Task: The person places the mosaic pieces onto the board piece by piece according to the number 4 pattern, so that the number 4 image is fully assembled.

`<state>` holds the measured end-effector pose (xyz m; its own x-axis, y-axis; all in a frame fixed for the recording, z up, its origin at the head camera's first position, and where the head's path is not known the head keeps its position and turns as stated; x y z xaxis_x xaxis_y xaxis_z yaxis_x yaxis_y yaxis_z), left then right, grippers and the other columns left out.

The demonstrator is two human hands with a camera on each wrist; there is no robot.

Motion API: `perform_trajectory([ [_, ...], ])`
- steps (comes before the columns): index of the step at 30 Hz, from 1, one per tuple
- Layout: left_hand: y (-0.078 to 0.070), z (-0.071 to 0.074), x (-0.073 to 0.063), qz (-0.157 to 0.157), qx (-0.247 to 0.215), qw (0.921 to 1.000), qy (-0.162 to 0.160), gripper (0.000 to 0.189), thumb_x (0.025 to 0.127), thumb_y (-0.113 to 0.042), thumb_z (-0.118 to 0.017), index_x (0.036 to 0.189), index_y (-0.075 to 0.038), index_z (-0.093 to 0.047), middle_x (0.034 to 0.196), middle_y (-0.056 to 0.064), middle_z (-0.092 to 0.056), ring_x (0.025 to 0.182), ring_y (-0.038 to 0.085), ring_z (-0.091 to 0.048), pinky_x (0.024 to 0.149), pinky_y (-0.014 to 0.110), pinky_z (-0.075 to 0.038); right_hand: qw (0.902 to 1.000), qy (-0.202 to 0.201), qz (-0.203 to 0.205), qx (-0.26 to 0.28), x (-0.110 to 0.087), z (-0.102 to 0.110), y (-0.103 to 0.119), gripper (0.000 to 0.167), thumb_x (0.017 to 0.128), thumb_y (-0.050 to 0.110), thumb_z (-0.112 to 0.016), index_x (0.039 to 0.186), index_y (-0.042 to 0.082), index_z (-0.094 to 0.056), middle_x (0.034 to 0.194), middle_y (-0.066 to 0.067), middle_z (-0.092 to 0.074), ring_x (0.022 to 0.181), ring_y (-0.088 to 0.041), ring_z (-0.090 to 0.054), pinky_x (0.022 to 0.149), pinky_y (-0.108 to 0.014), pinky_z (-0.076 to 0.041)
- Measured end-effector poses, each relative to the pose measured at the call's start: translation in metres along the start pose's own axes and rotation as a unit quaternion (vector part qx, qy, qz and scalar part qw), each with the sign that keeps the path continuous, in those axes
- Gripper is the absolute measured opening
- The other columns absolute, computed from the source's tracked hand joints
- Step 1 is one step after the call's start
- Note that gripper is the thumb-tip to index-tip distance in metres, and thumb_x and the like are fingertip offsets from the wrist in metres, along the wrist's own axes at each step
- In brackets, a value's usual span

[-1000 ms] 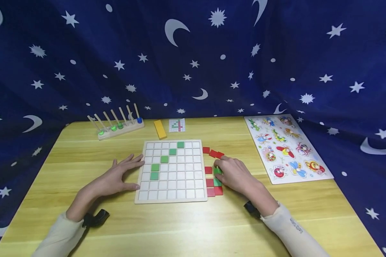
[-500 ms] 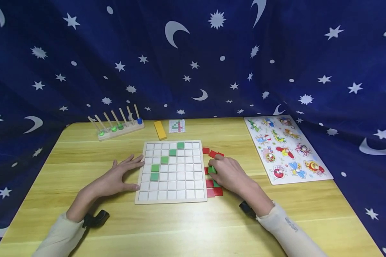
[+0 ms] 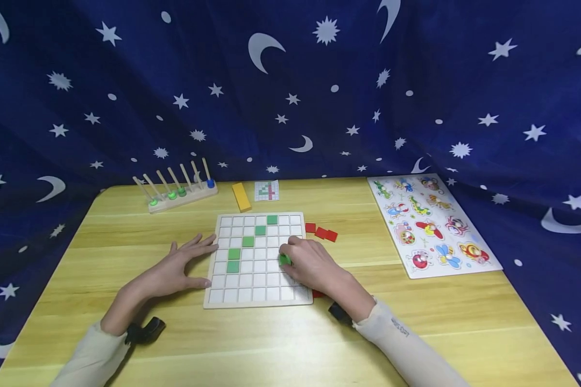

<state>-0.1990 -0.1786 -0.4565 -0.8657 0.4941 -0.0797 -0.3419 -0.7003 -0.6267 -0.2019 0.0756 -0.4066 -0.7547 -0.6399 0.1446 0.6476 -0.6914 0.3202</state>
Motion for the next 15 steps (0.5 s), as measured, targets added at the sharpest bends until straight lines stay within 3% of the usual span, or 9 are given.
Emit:
perform_trajectory([
  [15, -0.001, 0.001, 0.000, 0.007, -0.002, 1.0000, 0.005, 0.080, 0.081, -0.034, -0.084, 0.150, -0.013, -0.048, 0.163, 0.004, -0.027, 0.150, 0.038, -0.012, 0.105, 0.077, 0.008, 0.9985, 0.031, 0.043, -0.008, 0.034, -0.023, 0.039, 0.017, 0.083, 0.012, -0.078, 0.100, 0.010, -0.074, 0.088, 0.003, -0.061, 0.067, -0.009, -0.053, 0.059, -0.027, -0.047],
])
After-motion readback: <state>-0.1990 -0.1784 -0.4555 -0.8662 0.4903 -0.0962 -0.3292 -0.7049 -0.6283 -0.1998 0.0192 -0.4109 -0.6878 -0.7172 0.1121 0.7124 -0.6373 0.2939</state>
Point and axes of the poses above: each hand's wrist, its own x-axis towards the middle knuckle, its own z-axis out of the back of the hand, y = z × x, the point moved 8 cm from there along x, towards the middle knuckle
